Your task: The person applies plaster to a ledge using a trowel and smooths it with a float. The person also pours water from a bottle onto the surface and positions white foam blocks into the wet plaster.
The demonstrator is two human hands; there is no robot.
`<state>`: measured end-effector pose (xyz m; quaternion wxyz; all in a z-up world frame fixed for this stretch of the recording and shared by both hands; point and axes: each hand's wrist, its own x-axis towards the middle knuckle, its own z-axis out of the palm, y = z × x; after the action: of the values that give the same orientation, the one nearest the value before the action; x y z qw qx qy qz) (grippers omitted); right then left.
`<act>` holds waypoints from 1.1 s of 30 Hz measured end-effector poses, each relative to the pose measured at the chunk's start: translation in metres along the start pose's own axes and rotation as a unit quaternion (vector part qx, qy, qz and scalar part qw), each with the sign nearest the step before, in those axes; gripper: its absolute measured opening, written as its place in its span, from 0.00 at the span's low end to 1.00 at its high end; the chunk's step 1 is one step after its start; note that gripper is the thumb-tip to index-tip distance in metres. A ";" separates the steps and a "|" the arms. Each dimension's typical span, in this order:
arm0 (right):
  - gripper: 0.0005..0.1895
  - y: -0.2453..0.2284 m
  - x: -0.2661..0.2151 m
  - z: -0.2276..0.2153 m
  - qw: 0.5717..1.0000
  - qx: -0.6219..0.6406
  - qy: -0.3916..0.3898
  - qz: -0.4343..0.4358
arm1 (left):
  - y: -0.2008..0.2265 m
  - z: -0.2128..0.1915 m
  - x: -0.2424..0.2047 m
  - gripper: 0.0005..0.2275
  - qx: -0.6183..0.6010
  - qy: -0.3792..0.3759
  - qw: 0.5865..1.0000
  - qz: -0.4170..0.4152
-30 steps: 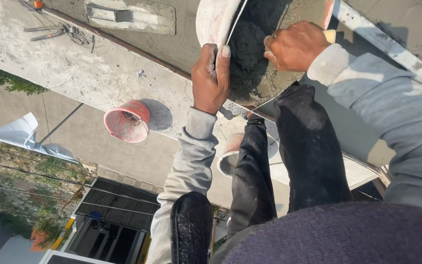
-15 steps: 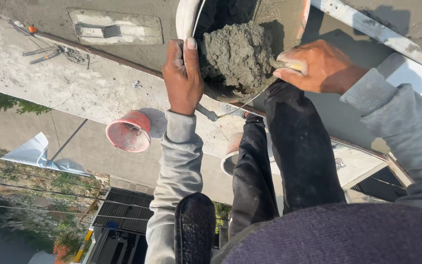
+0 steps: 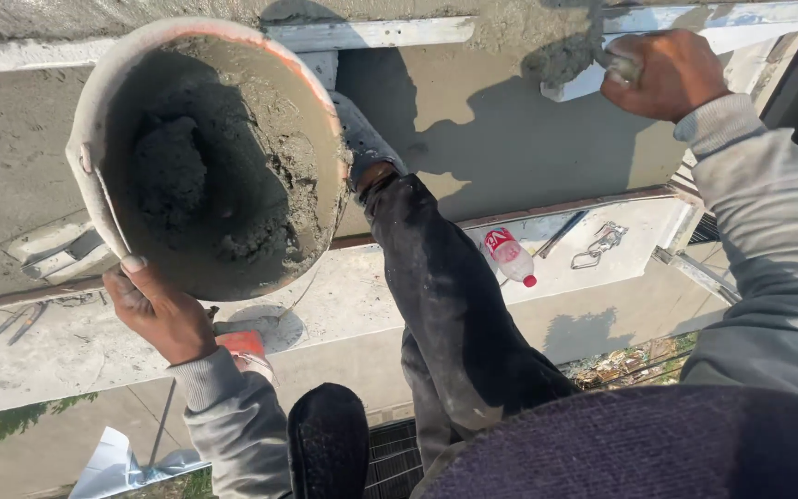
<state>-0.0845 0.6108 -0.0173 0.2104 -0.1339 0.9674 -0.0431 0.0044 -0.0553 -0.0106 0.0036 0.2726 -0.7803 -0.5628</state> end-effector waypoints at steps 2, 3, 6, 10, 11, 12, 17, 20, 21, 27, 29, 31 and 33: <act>0.11 0.053 -0.006 0.023 0.988 -0.143 0.046 -0.017 | 0.006 0.001 0.000 0.17 -0.001 0.014 0.999 -0.028; 0.07 0.069 -0.008 0.041 0.979 -0.197 0.057 0.002 | 0.010 0.003 0.003 0.17 -0.002 0.017 0.999 -0.038; 0.02 0.078 -0.014 0.090 0.962 -0.229 0.133 0.071 | 0.022 0.005 0.000 0.17 0.019 -0.018 1.000 -0.015; 0.09 0.026 -0.038 0.096 0.948 -0.198 0.213 0.129 | 0.017 0.002 -0.003 0.18 0.031 -0.012 0.999 -0.010; 0.10 0.013 -0.045 0.093 0.950 -0.135 0.228 0.167 | 0.016 0.003 -0.004 0.18 0.036 -0.010 0.999 -0.011; 0.12 0.000 -0.051 0.094 0.946 -0.071 0.243 0.203 | 0.016 0.004 -0.005 0.18 0.041 -0.007 0.999 -0.013; 0.12 0.006 -0.040 0.123 0.693 0.512 0.186 0.472 | 0.014 0.008 -0.005 0.19 0.014 -0.009 1.000 0.010; 0.14 0.019 -0.026 0.133 0.653 0.598 0.147 0.440 | 0.004 0.006 -0.004 0.19 0.050 0.047 0.995 -0.071; 0.14 0.022 -0.019 0.133 0.621 0.632 0.140 0.442 | 0.002 0.005 -0.003 0.20 0.059 0.066 0.991 -0.098; 0.16 -0.023 0.014 0.120 0.717 0.589 0.038 0.370 | 0.010 0.011 -0.008 0.18 -0.003 -0.007 1.000 0.019; 0.17 -0.037 0.014 0.111 0.761 0.547 -0.007 0.350 | 0.010 0.011 -0.007 0.18 0.013 0.005 1.000 -0.009; 0.17 -0.048 0.012 0.102 0.801 0.497 -0.051 0.331 | 0.013 0.011 -0.006 0.18 0.024 0.011 1.000 -0.012; 0.19 -0.057 0.007 0.086 0.861 0.434 -0.060 0.260 | 0.020 0.014 -0.004 0.17 0.036 0.011 0.999 0.011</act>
<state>-0.0412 0.5517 -0.0900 0.3088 0.2249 0.8361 -0.3937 -0.0052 -0.0372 0.0026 0.0081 0.2702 -0.8027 -0.5316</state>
